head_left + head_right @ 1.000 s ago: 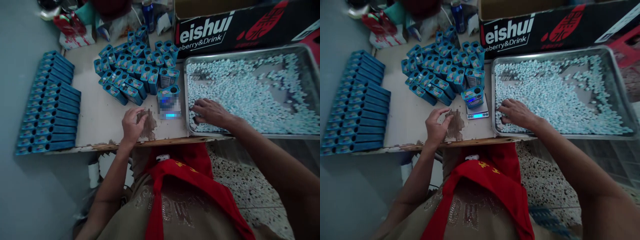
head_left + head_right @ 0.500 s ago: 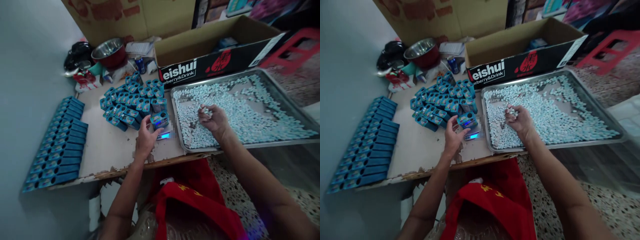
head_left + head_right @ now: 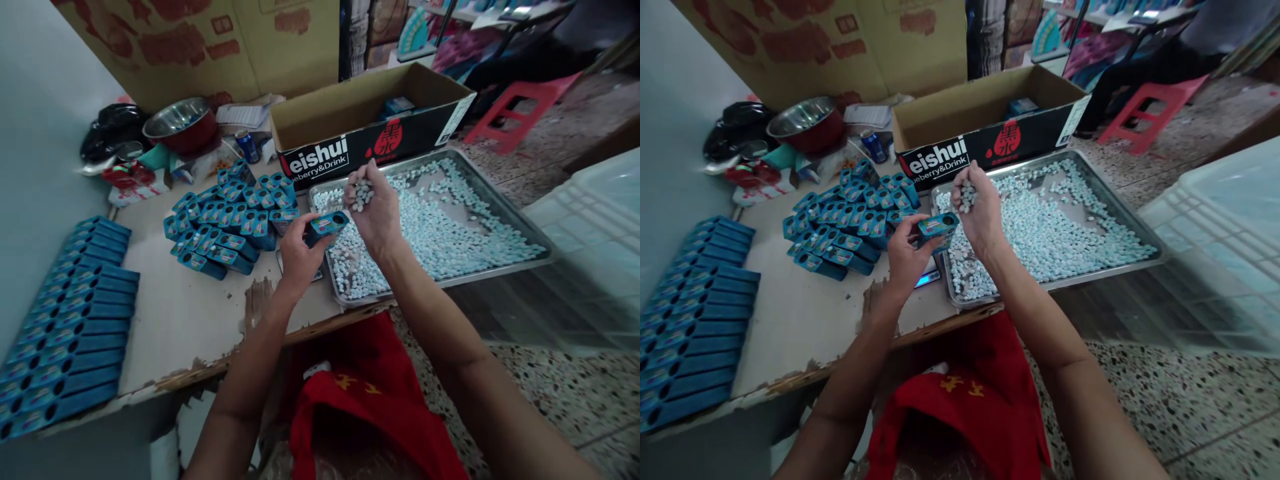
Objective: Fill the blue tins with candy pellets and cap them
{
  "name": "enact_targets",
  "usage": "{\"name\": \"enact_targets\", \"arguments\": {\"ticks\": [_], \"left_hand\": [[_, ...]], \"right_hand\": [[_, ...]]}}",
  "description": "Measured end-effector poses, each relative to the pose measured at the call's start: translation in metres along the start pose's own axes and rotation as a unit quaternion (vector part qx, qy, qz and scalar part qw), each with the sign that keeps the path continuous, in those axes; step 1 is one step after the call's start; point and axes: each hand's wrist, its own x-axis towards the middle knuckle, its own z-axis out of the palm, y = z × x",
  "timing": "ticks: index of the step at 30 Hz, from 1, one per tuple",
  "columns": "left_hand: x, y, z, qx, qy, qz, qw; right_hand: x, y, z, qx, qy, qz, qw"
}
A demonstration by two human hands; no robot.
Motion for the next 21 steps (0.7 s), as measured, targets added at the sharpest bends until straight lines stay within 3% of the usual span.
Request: {"name": "enact_targets", "arguments": {"ticks": [5, 10, 14, 16, 18, 21], "left_hand": [[0.001, 0.000, 0.029, -0.019, -0.013, -0.022, 1.000], [-0.002, 0.001, 0.039, -0.011, -0.029, -0.030, 0.999], [-0.001, -0.001, 0.040, -0.031, -0.045, -0.035, 0.998], [0.001, -0.007, 0.040, -0.064, -0.044, -0.049, 0.996], [0.003, -0.014, 0.039, -0.119, -0.037, -0.074, 0.989], [0.003, -0.026, 0.029, -0.222, -0.010, -0.111, 0.969]], "right_hand": [[-0.012, 0.007, 0.004, 0.018, 0.036, -0.009, 0.999], [-0.015, 0.004, -0.002, -0.027, 0.027, 0.002, 0.999], [-0.008, 0.007, -0.020, -0.017, 0.028, 0.031, 0.999], [-0.001, 0.016, -0.036, 0.044, 0.048, 0.055, 0.996], [0.004, 0.026, -0.052, 0.158, 0.107, 0.106, 0.976], [0.004, 0.040, -0.070, 0.310, 0.225, 0.212, 0.899]]}}
